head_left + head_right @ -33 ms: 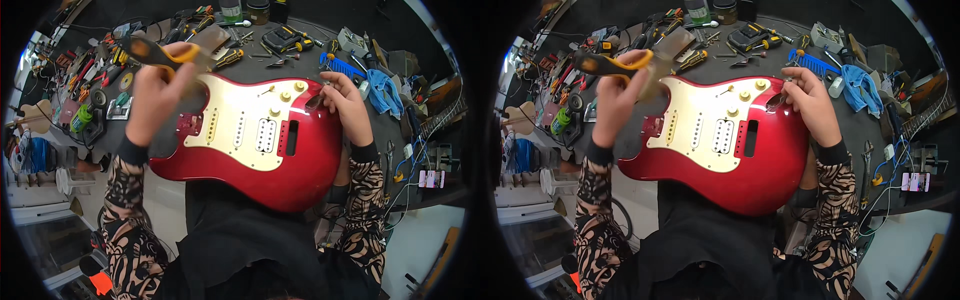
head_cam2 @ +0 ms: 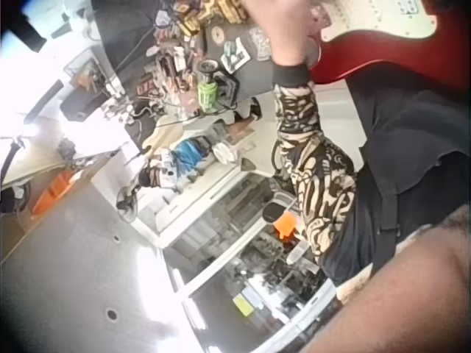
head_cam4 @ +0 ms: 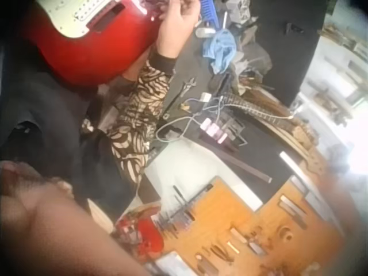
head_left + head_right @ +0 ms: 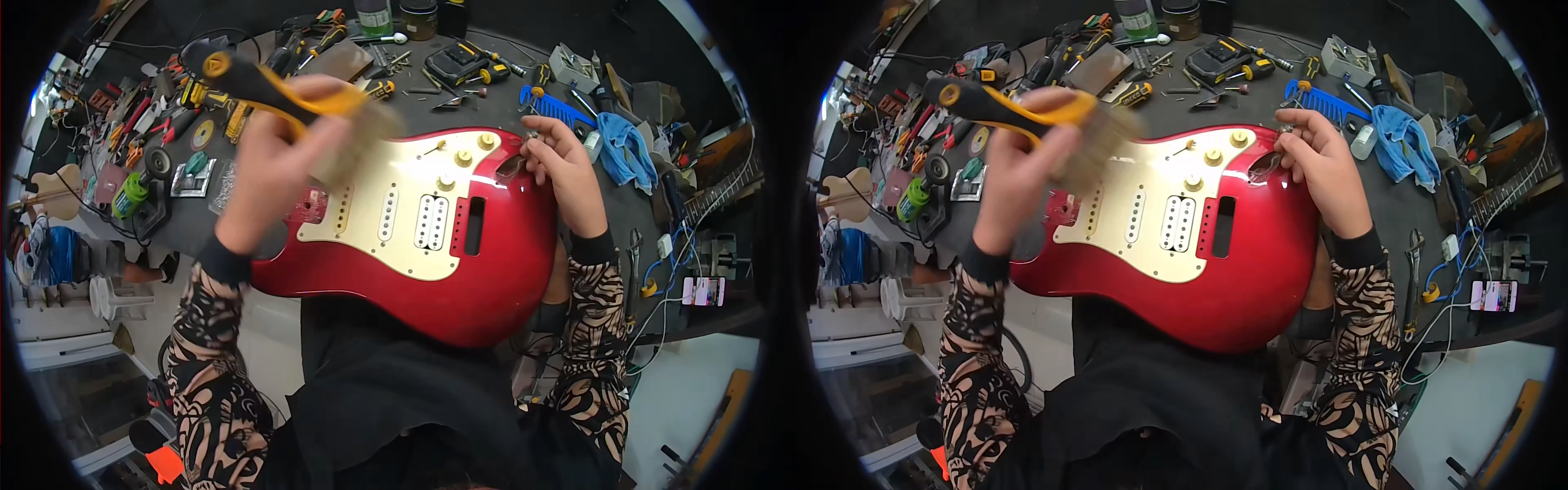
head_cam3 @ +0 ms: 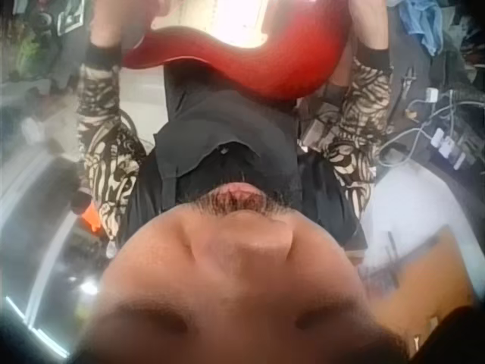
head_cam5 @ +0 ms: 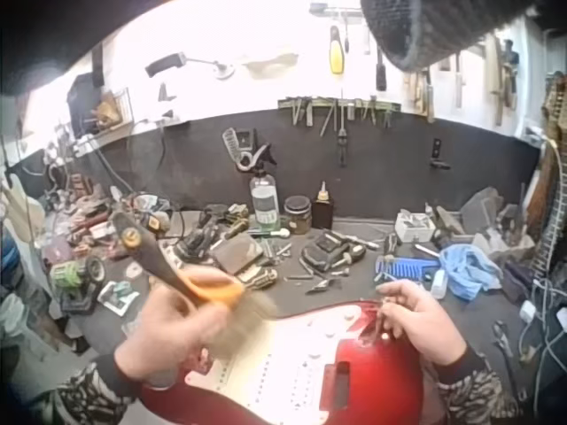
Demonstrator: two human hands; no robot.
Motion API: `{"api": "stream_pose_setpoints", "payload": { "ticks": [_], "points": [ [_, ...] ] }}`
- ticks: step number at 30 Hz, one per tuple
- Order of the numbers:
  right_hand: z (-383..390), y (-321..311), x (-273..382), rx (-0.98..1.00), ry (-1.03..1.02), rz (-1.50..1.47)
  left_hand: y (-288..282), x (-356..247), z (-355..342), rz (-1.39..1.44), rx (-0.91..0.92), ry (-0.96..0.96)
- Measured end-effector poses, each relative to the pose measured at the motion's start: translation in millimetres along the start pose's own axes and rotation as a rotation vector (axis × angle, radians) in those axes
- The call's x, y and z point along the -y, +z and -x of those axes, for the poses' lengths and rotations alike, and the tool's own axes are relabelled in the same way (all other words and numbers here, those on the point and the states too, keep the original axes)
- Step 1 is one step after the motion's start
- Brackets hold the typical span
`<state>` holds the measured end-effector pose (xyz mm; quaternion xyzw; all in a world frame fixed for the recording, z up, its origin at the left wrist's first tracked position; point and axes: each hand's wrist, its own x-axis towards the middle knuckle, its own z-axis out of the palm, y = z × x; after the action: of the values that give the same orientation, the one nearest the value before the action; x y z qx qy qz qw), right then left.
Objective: The person sands a small wooden block, then handles small metal hardware and screws on a red electric guitar body. They use a brush to clean the guitar's pickguard area and assemble a metal bridge component with screws and springs, repeatedly adjusting and inspecting the parts.
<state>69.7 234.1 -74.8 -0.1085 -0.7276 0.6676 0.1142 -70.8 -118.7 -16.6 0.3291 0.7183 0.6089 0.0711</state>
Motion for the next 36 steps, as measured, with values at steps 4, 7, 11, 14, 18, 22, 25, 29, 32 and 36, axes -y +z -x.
{"api": "stream_pose_setpoints", "payload": {
  "ticks": [4, 7, 11, 14, 18, 22, 25, 29, 32, 36],
  "points": [
    [-7, -10, -7, 0.075, 0.031, 0.022, 87, 27, -24, 0.004, 0.41, 0.168],
    [-4, -15, -8, 0.069, 0.041, 0.005, 81, 7, -102, -1.045, -0.047, 0.683],
    [0, -20, -8, 0.075, 0.062, -0.046, 132, -5, -77, -0.32, 0.198, 0.4],
    [0, -21, -2, 0.107, 0.102, -0.031, 121, -4, -82, -0.555, 0.277, 0.204],
    [-1, -22, -3, 0.116, 0.117, -0.044, 114, 2, -79, -0.756, 0.117, 0.766],
    [-7, -27, -6, 0.145, 0.136, -0.059, 170, -14, 25, -0.595, 0.578, 0.904],
    [-8, -29, -5, 0.167, 0.145, 0.002, 191, -43, 61, 0.002, 0.76, 0.563],
    [-6, -32, -1, 0.171, 0.133, 0.038, 216, -33, 43, -0.307, 0.269, 0.673],
    [-2, -42, -8, 0.112, 0.156, 0.067, 208, -43, 93, -0.162, 0.329, 0.515],
    [-11, -35, -14, 0.158, 0.138, 0.02, 96, -44, 145, 0.001, 0.074, -0.137]
  ]
}}
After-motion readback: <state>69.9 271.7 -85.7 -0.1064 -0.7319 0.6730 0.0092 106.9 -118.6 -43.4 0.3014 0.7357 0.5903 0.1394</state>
